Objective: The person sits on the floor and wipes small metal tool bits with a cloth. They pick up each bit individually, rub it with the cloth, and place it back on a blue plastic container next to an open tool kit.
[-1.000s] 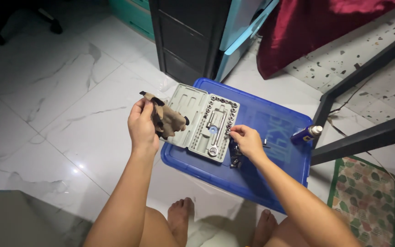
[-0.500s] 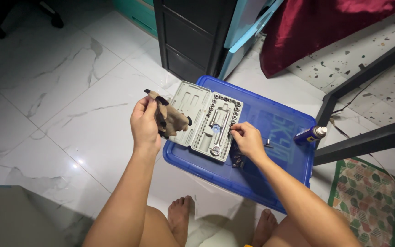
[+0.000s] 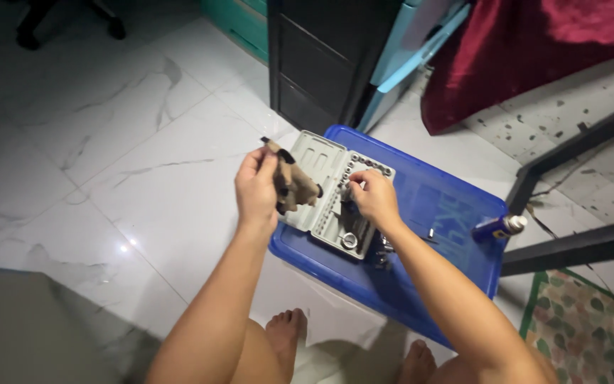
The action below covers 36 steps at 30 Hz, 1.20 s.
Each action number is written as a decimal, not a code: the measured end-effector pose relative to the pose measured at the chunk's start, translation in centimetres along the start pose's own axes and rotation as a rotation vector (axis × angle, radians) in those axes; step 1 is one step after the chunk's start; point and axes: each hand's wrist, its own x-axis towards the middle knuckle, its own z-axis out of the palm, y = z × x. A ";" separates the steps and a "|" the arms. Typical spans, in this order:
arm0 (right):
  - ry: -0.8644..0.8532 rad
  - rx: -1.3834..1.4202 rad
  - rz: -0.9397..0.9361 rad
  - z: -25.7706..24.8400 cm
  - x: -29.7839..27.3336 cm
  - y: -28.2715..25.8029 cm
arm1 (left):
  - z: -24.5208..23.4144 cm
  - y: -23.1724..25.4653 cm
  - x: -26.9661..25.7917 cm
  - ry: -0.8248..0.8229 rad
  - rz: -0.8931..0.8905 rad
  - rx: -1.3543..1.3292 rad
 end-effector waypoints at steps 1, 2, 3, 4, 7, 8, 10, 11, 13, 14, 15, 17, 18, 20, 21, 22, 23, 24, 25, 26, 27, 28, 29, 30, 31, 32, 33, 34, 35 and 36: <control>-0.004 0.002 -0.009 0.8 0.2 0.4 | 0.2 0.2 -0.2 0.006 0.008 -0.002; 0.000 -0.066 -0.085 1.5 0.4 0.9 | 0.4 0.4 -0.3 0.003 -0.007 0.013; 0.004 -0.134 -0.161 2.2 0.6 1.4 | 0.7 0.6 -0.5 0.000 -0.022 0.027; -0.001 -0.136 -0.165 2.3 0.6 1.1 | 0.5 0.5 -0.4 0.006 -0.021 0.023; -0.020 -0.159 -0.157 2.5 0.4 0.8 | 0.4 0.4 -0.6 -0.032 0.018 0.074; -0.021 -0.162 -0.164 2.5 0.4 0.7 | 0.7 0.8 -0.7 -0.027 0.004 0.084; -0.022 -0.167 -0.174 2.3 0.4 0.4 | 1.0 1.1 -0.8 -0.023 -0.009 0.091; -0.027 -0.184 -0.191 2.1 0.4 0.2 | 1.0 0.9 -0.7 -0.027 -0.007 0.068; -0.031 -0.200 -0.212 1.4 0.5 0.0 | 0.9 0.7 -0.5 -0.030 -0.001 0.045; 0.012 -0.171 -0.215 0.8 0.6 0.1 | 0.8 0.7 -0.5 -0.018 -0.014 0.046; 0.055 -0.141 -0.219 0.1 0.6 0.2 | 0.8 0.6 -0.5 -0.006 -0.028 0.047; 0.045 -0.151 -0.192 -2.8 0.5 0.1 | 0.6 1.1 -0.6 -0.015 -0.027 0.022; 0.039 -0.162 -0.162 -4.5 0.3 0.1 | 0.7 1.2 -0.7 -0.027 -0.027 -0.002; 0.050 -0.174 -0.150 -8.0 -0.4 0.8 | 0.6 1.1 -0.5 -0.022 -0.018 0.005; 0.058 -0.183 -0.139 -9.8 -0.8 1.2 | 0.6 0.9 -0.5 -0.012 -0.007 0.012; 0.064 -0.185 -0.136 -10.9 -1.5 2.3 | 0.6 0.8 -0.5 -0.020 -0.009 0.011; 0.084 -0.169 -0.072 -12.1 -2.2 3.3 | 0.7 0.7 -0.5 -0.029 -0.007 0.016; 0.103 -0.153 -0.005 -13.3 -3.0 4.4 | 0.9 0.5 -0.5 -0.040 -0.008 0.023; 0.109 -0.156 0.000 -13.4 -3.9 6.1 | 1.1 0.3 -0.6 -0.047 -0.011 0.022; 0.112 -0.089 0.080 -13.6 -4.8 7.8 | 1.4 0.1 -0.7 -0.046 -0.019 0.030; 0.115 -0.020 0.159 -13.8 -5.8 9.6 | 1.8 -0.2 -0.8 -0.044 -0.026 0.038; 0.128 -0.023 0.173 -13.9 -6.0 10.4 | 2.1 -0.5 -0.8 -0.060 -0.037 0.041; 0.117 0.011 0.168 -14.1 -6.3 11.2 | 2.5 -0.9 -0.9 -0.079 -0.035 0.040; 0.107 0.041 0.160 -14.5 -6.5 12.1 | 3.0 -1.3 -1.0 -0.101 -0.032 0.035; 0.122 0.035 0.171 -15.0 -6.8 11.7 | 3.7 -1.7 -1.1 -0.118 -0.042 0.034; 0.128 0.061 0.165 -15.1 -7.2 11.3 | 4.0 -2.0 -1.3 -0.122 -0.046 0.040; 0.135 0.087 0.159 -15.2 -7.5 11.0 | 4.4 -2.3 -1.5 -0.126 -0.050 0.046; 0.146 0.084 0.173 -15.4 -8.0 10.7 | 4.8 -3.0 -1.5 -0.140 -0.062 0.049; 0.120 0.019 0.105 -15.7 -8.5 10.4 | 5.2 -3.7 -1.5 -0.153 -0.082 0.018; 0.095 -0.047 0.036 -15.9 -9.0 10.2 | 5.7 -4.4 -1.6 -0.169 -0.101 -0.013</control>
